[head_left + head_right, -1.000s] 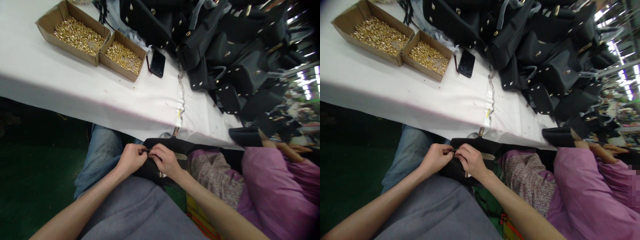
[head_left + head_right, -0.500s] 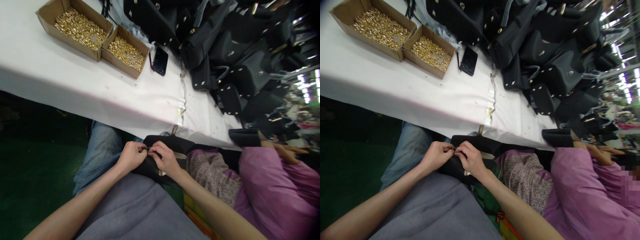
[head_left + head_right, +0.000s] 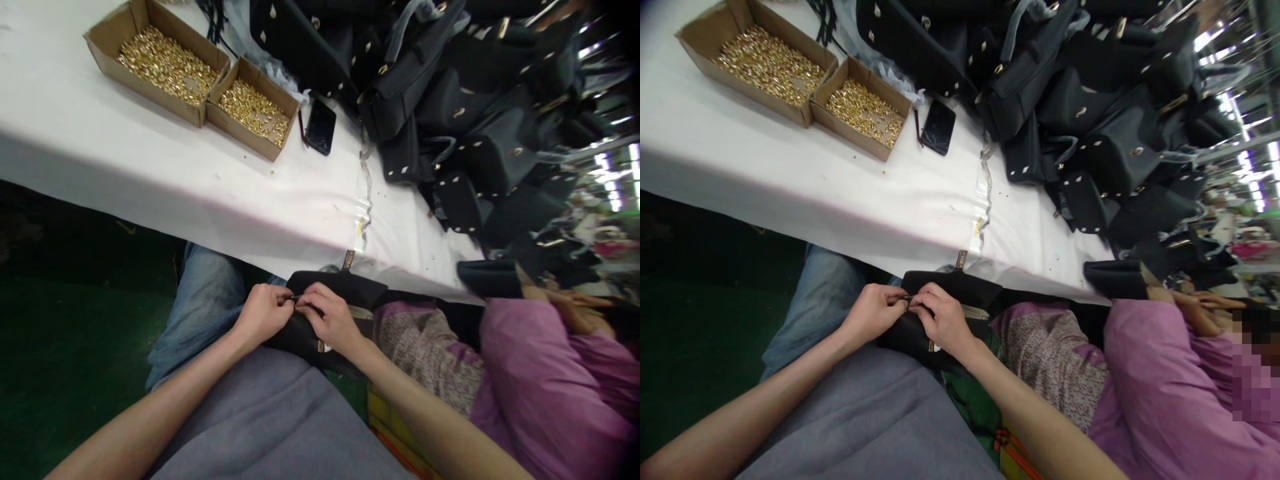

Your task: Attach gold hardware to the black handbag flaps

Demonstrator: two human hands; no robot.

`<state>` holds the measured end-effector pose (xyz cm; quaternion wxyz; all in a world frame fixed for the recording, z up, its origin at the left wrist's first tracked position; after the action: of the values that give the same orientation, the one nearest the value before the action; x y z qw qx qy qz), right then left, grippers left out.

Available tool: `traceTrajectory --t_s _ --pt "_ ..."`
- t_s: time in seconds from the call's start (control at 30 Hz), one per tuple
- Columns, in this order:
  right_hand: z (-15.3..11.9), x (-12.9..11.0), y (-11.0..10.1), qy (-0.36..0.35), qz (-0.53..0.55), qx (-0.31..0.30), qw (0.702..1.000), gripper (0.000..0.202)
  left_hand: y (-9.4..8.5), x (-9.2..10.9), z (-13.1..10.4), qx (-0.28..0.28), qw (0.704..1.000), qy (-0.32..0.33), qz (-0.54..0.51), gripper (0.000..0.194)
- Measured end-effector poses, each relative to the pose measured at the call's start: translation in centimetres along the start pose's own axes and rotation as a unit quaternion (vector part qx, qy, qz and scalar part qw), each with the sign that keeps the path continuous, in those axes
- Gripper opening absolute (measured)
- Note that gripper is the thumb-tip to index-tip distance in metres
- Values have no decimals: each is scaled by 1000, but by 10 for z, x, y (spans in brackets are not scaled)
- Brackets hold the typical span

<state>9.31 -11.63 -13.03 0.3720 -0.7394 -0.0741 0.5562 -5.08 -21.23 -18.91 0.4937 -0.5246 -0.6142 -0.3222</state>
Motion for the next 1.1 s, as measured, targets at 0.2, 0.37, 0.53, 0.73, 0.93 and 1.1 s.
traceTrajectory --t_s 0.2,0.37,0.53,0.73,0.93,1.1 --pt "1 -1 1 24 -6 19 1000 9 1 0 0 -6 1000 3 -3 25" --pt "3 1 -1 103 16 61 993 31 1 3 -2 -21 1000 14 16 26" --pt "6 -10 -4 103 -15 44 994 20 0 9 -6 -28 998 41 47 29" --pt "7 -14 -4 103 -55 23 993 22 3 13 -13 -26 995 55 77 28" --pt "7 -13 -1 117 -52 33 991 23 3 17 -14 -18 991 67 110 28" --pt "-4 -20 -8 114 -64 47 990 18 0 16 -23 -6 997 44 58 29"
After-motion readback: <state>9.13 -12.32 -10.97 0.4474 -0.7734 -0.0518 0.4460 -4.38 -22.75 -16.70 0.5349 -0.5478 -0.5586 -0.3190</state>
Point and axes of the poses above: each hand's wrist, its own z-axis towards the middle knuckle, its own y-axis out of the palm, x = y × z, the point moved 5 cm from there along z, towards the middle knuckle, and after that the axes turned 5 degrees about z, right-handed, at the moved point
